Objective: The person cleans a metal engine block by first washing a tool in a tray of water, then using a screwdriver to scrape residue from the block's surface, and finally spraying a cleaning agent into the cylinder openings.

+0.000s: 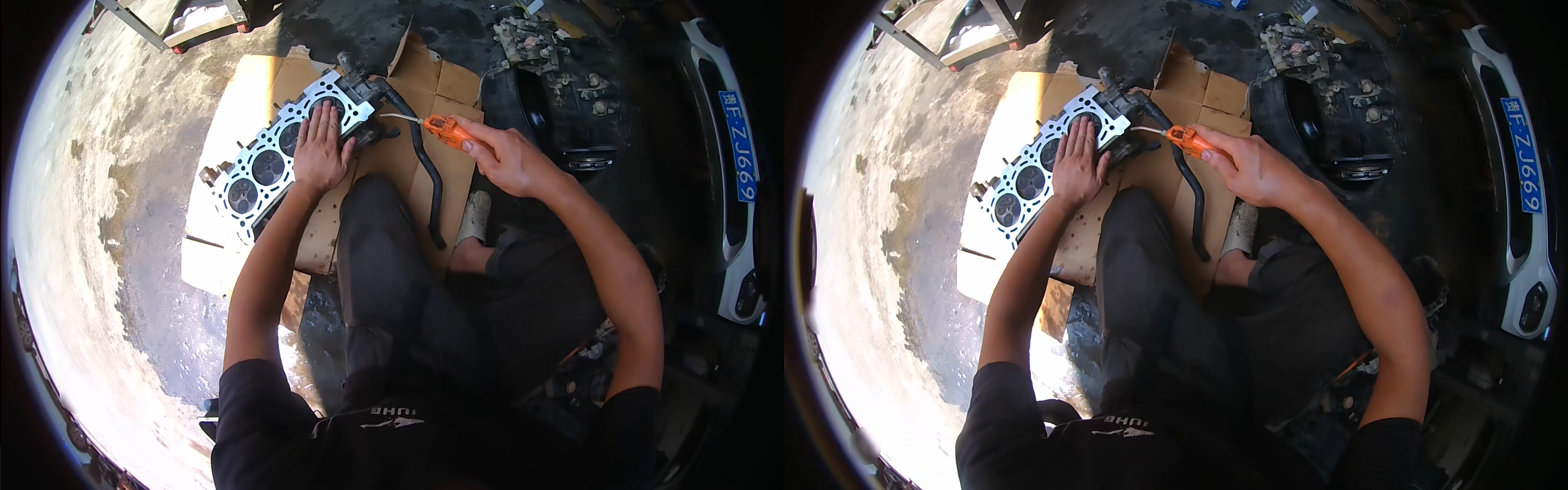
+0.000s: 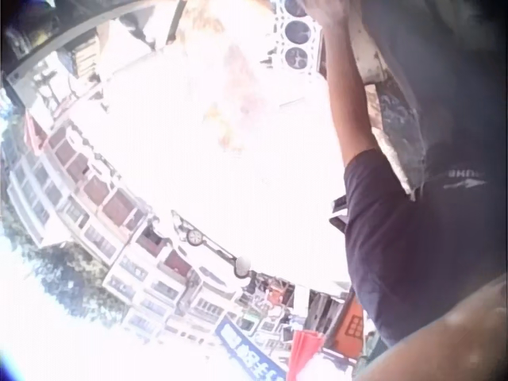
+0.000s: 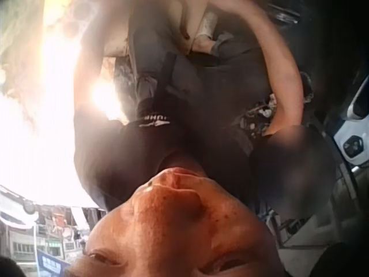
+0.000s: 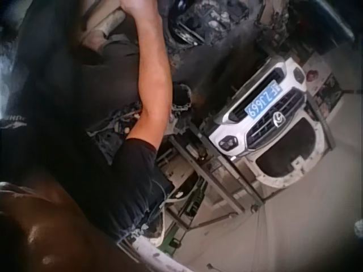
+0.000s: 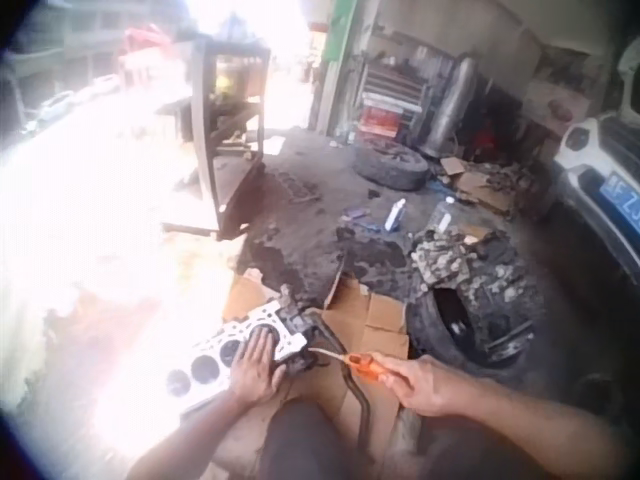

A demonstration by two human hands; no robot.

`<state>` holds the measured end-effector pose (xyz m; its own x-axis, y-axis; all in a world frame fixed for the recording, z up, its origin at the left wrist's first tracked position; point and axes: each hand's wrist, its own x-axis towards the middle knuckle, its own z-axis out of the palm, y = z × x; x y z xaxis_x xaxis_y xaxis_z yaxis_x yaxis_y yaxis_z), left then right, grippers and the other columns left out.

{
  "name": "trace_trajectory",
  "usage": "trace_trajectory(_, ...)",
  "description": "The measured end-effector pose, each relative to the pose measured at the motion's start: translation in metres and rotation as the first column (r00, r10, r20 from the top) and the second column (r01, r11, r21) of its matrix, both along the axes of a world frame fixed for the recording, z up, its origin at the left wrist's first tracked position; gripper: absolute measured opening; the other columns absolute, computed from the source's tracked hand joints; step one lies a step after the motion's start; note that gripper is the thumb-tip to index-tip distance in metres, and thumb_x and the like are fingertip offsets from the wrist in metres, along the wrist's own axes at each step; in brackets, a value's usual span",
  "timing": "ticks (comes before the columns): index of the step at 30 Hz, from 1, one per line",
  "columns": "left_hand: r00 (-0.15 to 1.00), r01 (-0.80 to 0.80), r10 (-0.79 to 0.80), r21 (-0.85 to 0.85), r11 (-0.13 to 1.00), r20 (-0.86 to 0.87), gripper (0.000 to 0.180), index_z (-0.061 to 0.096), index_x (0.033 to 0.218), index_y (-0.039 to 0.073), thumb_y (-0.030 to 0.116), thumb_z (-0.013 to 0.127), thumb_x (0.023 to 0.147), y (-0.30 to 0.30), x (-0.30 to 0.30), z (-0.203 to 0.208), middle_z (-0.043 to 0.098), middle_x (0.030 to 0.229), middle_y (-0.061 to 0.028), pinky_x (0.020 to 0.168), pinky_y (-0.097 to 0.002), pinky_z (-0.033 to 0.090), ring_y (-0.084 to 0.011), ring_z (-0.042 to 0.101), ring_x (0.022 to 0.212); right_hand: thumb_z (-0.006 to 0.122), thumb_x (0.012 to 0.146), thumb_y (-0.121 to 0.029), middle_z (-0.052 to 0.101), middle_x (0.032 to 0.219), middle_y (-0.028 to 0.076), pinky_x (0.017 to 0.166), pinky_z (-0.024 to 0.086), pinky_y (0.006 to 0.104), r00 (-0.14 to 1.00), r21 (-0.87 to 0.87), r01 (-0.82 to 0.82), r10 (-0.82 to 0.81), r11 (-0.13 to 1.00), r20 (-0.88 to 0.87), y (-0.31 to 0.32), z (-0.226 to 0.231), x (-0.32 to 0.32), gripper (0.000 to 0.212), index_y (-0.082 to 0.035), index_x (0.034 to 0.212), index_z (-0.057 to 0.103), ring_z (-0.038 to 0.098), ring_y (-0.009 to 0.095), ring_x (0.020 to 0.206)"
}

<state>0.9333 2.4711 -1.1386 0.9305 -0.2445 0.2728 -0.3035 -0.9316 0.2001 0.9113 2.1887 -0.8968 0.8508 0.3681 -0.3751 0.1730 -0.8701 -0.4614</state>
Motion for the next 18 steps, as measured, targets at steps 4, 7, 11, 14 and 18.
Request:
trace_trajectory(4, 0.986, -0.145, 0.150, 0.082, 0.986, -0.068, 0.072, 0.023, 0.152, -0.004, 0.046, 0.034, 0.101, 0.010, -0.009, 0.002, 0.022, 0.160, -0.0190, 0.121, -0.0460, 0.010, -0.0302, 0.017, 0.150, 0.048, 0.102, -0.017, 0.046, 0.056, 0.009, 0.054, 0.040, 0.0318, 0.995, 0.067, -0.035, 0.041, 0.997, -0.088, 0.007, -0.010, 0.009, 0.049, -0.012, 0.149, 0.040, 0.045, 0.015, 0.049)
trace_trajectory(7, 0.963, -0.249, 0.255, 0.068, 0.966, -0.084, 0.074, 0.021, 0.152, -0.006, 0.048, 0.031, 0.102, -0.003, -0.002, 0.001, 0.020, 0.160, -0.0227, 0.121, -0.0491, 0.006, -0.0324, 0.016, 0.150, 0.048, 0.101, -0.016, 0.046, 0.058, 0.009, 0.054, 0.040, 0.0310, 0.987, 0.120, -0.016, 0.035, 0.993, -0.155, 0.007, -0.012, 0.024, 0.049, -0.011, 0.149, 0.040, 0.044, 0.013, 0.049)
trace_trajectory(11, 0.948, -0.295, 0.301, 0.073, 0.953, -0.103, 0.074, 0.023, 0.151, -0.007, 0.048, 0.030, 0.102, -0.025, 0.024, 0.003, 0.017, 0.160, -0.0246, 0.120, -0.0537, 0.004, -0.0354, 0.011, 0.151, 0.050, 0.100, -0.011, 0.048, 0.061, 0.006, 0.056, 0.042, 0.0290, 0.985, 0.216, 0.004, 0.034, 0.976, -0.170, -0.004, -0.023, 0.036, 0.051, -0.008, 0.149, 0.039, 0.047, 0.011, 0.053)
trace_trajectory(14, 0.956, -0.260, 0.264, 0.048, 0.965, -0.128, 0.074, 0.025, 0.150, -0.006, 0.048, 0.034, 0.101, -0.031, 0.043, 0.009, 0.019, 0.159, -0.0242, 0.120, -0.0549, 0.006, -0.0356, 0.012, 0.151, 0.049, 0.099, -0.007, 0.050, 0.064, 0.005, 0.059, 0.043, 0.0267, 0.990, 0.287, 0.020, 0.021, 0.958, -0.142, -0.007, -0.032, 0.045, 0.050, -0.004, 0.148, 0.040, 0.049, 0.011, 0.057)
trace_trajectory(18, 0.963, -0.246, 0.246, 0.022, 0.969, -0.112, 0.077, 0.025, 0.150, -0.007, 0.049, 0.039, 0.099, -0.027, 0.049, 0.011, 0.022, 0.158, -0.0262, 0.120, -0.0512, 0.009, -0.0372, 0.015, 0.149, 0.049, 0.099, -0.007, 0.051, 0.064, 0.006, 0.057, 0.043, 0.0269, 0.989, 0.307, -0.025, 0.068, 0.951, -0.129, 0.002, -0.032, 0.059, 0.049, -0.003, 0.147, 0.041, 0.049, 0.011, 0.056)
